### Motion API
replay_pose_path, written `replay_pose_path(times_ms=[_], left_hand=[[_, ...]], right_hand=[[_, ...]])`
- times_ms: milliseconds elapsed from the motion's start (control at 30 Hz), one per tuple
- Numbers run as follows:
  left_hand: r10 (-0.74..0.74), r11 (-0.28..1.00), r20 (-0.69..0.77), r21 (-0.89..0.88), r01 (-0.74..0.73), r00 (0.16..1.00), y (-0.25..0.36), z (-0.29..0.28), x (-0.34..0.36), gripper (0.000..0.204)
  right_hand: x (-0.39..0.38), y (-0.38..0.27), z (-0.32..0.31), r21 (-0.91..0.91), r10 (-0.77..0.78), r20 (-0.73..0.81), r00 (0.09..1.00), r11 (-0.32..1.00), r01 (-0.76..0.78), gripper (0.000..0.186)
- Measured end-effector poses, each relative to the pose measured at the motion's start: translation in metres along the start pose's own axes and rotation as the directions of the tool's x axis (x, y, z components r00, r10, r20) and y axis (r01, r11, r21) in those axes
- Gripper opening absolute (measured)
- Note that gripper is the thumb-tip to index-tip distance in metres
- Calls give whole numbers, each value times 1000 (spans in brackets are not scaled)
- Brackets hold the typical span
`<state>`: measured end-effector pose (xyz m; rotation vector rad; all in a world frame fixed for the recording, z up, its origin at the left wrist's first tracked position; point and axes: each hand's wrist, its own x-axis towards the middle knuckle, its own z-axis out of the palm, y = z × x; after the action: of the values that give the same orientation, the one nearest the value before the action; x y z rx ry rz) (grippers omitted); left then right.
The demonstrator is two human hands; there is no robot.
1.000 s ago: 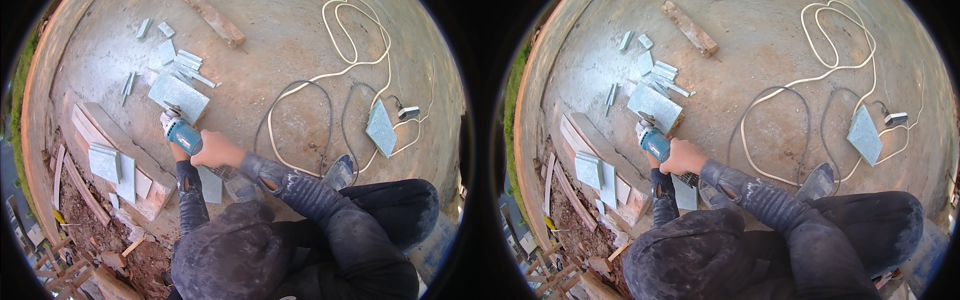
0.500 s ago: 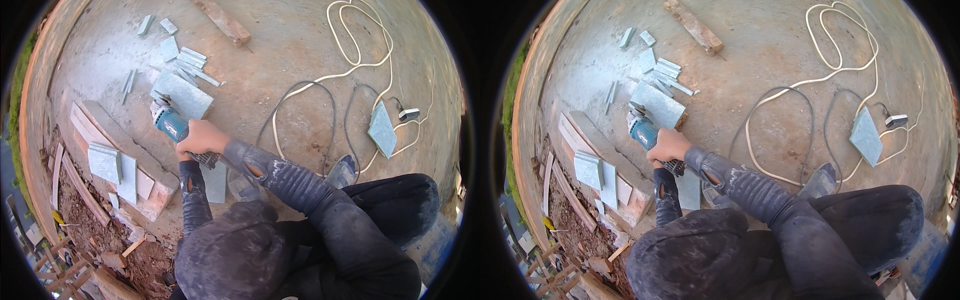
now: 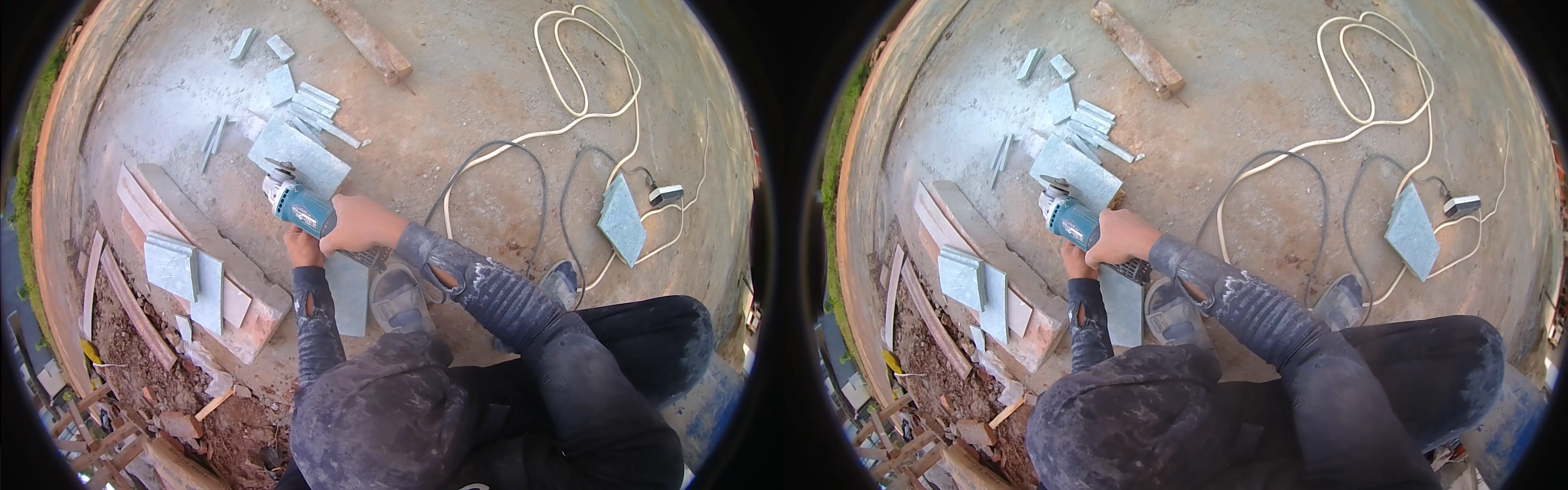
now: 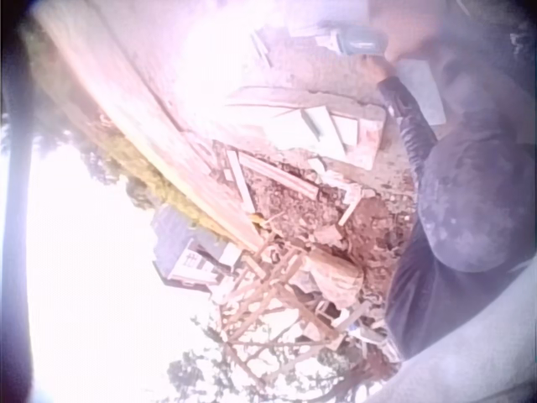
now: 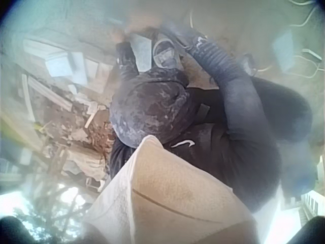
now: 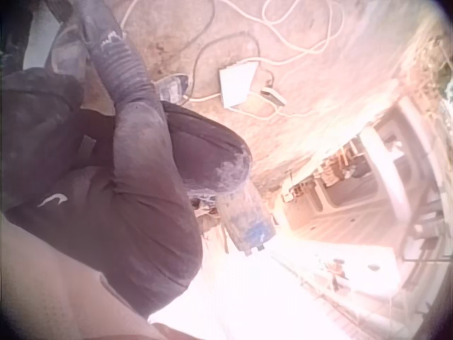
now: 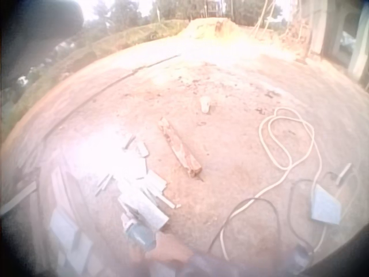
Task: The person cuts several stone tiles using a power angle grinder, holding the tool in one hand while steadying the tiles with the other.
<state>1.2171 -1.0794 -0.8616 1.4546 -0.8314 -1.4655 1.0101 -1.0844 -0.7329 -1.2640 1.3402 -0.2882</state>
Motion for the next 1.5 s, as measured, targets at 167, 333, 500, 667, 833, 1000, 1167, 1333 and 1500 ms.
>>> replay_pose_path(times_ms=[167, 333, 500, 667, 833, 1000, 1167, 1333, 1500], left_hand=[[-13, 1000, 8, 12, 13, 1000, 5, 1, 0, 15], [29, 994, 57, 104, -35, 998, 17, 3, -6, 14], [-43, 992, -20, -124, 40, 999, 1, -5, -5, 13], [79, 996, -10, -51, -79, 997, 2, 5, -2, 18], [52, 993, -20, 111, -49, 998, 4, 2, -2, 16], [-29, 1000, -15, 3, 30, 999, 5, 8, -2, 16], [-41, 999, 0, 20, 41, 999, -4, -3, 4, 17], [-47, 999, -11, 3, 47, 999, 7, 9, -5, 17], [28, 999, 3, 35, -28, 1000, 8, 7, -7, 18]], right_hand=[[-28, 7, 7, 55, 51, -21, 998, 997, -50, 65], [-27, -1, 18, 117, 95, -88, 992, 990, -84, 68], [6, -16, 23, 208, 77, -128, 989, 977, -49, 71], [37, -27, 10, 189, 36, -130, 991, 982, -11, 72], [39, -18, -5, 56, -4, -56, 998, 998, 7, 73], [7, 0, -12, 45, 25, -31, 999, 999, -23, 67], [-25, 9, 0, 118, 64, -70, 995, 991, -55, 63], [-26, 8, 12, 192, 100, -116, 988, 978, -76, 66], [9, -2, 13, 205, 57, -186, 981, 979, -18, 77]])
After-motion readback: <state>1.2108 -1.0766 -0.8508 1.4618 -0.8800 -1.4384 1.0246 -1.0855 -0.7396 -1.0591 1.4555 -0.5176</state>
